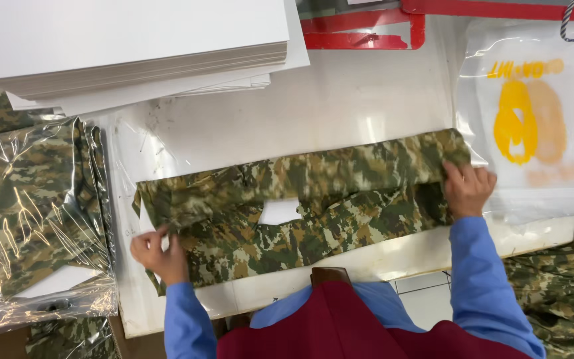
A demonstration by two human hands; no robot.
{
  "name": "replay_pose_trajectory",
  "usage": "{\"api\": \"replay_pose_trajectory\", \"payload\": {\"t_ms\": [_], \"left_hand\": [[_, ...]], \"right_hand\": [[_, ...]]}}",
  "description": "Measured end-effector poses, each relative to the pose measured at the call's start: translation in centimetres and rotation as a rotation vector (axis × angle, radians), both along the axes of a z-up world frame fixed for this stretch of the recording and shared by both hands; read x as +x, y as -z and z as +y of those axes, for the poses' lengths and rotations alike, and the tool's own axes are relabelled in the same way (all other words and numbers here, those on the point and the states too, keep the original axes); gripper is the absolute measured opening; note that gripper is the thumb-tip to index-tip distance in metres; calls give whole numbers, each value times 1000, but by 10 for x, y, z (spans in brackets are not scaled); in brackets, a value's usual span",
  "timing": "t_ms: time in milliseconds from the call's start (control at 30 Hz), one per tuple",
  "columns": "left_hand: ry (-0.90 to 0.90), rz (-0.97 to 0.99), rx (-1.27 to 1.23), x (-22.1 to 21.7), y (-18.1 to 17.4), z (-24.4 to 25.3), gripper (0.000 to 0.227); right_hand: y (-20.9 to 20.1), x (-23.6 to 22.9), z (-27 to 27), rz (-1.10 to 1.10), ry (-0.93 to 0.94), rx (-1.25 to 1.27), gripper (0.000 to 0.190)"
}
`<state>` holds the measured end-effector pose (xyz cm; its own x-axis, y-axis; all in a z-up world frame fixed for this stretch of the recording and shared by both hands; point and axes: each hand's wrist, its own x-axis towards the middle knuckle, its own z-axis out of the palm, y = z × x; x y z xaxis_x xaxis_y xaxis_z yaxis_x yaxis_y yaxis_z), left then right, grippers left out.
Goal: The person folds camouflage-patterned shirts on a white table, inserts a white cardboard sheet into each one for support, places them into plastic bags, and sets the bagged shirts into a cardboard box.
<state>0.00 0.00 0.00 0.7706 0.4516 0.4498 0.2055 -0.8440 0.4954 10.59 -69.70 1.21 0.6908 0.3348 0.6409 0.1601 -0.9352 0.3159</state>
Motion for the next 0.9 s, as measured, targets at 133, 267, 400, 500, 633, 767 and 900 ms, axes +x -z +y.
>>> {"api": "replay_pose_trajectory", "payload": {"t_ms": [133, 267, 400, 500, 633, 767, 900], "left_hand": [[17, 150, -55, -72, 16, -18, 9], [-41, 102, 15, -73, 21, -22, 9], [-193, 142, -223, -62, 6, -28, 31], [-167, 199, -106, -66, 18, -23, 22], [-76, 190, -240, -44, 29, -49, 26], [128, 424, -313, -16, 36, -57, 39], [271, 814, -751, 5, -38, -23, 44]], "right_hand": [[18, -60, -13, 400, -1, 153, 42], [29, -43, 17, 374, 371, 604, 36], [51, -27, 40, 587, 502, 579, 36], [40, -28, 10, 464, 456, 384, 27], [7, -23, -40, 256, 424, 263, 25], [-15, 6, -31, 268, 592, 368, 43], [-52, 32, 105, 638, 414, 1052, 45]]}}
